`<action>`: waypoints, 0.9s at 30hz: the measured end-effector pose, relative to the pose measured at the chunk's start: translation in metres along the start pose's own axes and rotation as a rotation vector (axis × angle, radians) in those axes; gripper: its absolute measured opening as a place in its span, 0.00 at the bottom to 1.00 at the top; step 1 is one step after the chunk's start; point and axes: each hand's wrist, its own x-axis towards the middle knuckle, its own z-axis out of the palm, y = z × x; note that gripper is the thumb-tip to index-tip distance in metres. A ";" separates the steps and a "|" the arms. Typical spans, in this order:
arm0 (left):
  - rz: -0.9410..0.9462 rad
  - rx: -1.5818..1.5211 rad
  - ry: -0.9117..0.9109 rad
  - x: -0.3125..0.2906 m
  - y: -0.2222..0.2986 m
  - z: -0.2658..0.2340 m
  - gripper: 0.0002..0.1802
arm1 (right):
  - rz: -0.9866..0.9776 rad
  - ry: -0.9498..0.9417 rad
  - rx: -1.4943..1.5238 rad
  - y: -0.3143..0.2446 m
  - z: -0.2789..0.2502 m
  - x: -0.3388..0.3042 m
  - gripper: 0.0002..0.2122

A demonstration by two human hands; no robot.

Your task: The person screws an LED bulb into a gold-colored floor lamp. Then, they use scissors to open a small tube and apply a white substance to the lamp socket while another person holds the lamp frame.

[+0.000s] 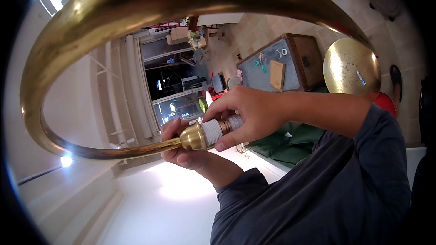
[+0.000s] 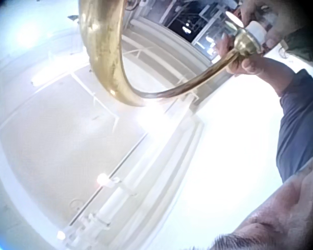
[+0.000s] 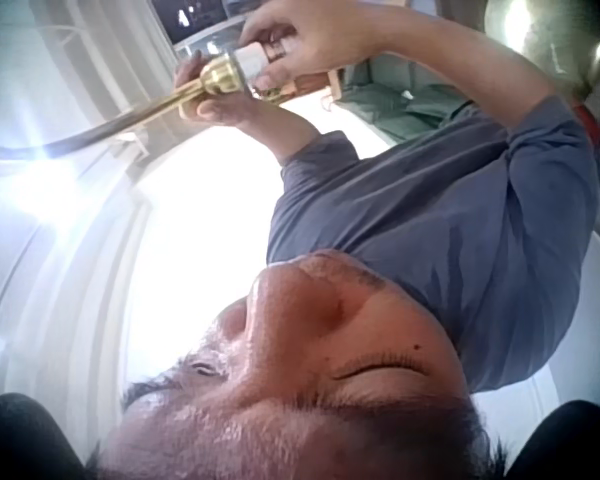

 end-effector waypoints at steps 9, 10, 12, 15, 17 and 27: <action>-0.115 -0.227 0.262 -0.027 -0.005 -0.004 0.50 | 0.064 -0.005 -0.041 -0.009 0.000 0.004 0.28; -0.160 -0.391 0.184 -0.035 -0.008 -0.013 0.49 | 0.086 -0.008 0.014 -0.009 0.000 0.004 0.29; -0.176 -0.366 0.218 -0.046 -0.009 -0.019 0.48 | 0.028 0.032 -0.095 -0.008 -0.001 0.003 0.29; -0.209 -0.368 0.244 -0.071 -0.025 -0.028 0.45 | -0.102 0.195 -0.194 0.005 -0.008 0.001 0.25; -0.297 -0.385 0.231 -0.094 -0.040 -0.032 0.45 | 0.069 0.371 -0.245 0.020 -0.022 -0.012 0.20; -1.079 -0.782 0.145 -0.212 -0.027 0.093 0.12 | 0.854 1.038 -0.401 0.097 -0.127 -0.193 0.16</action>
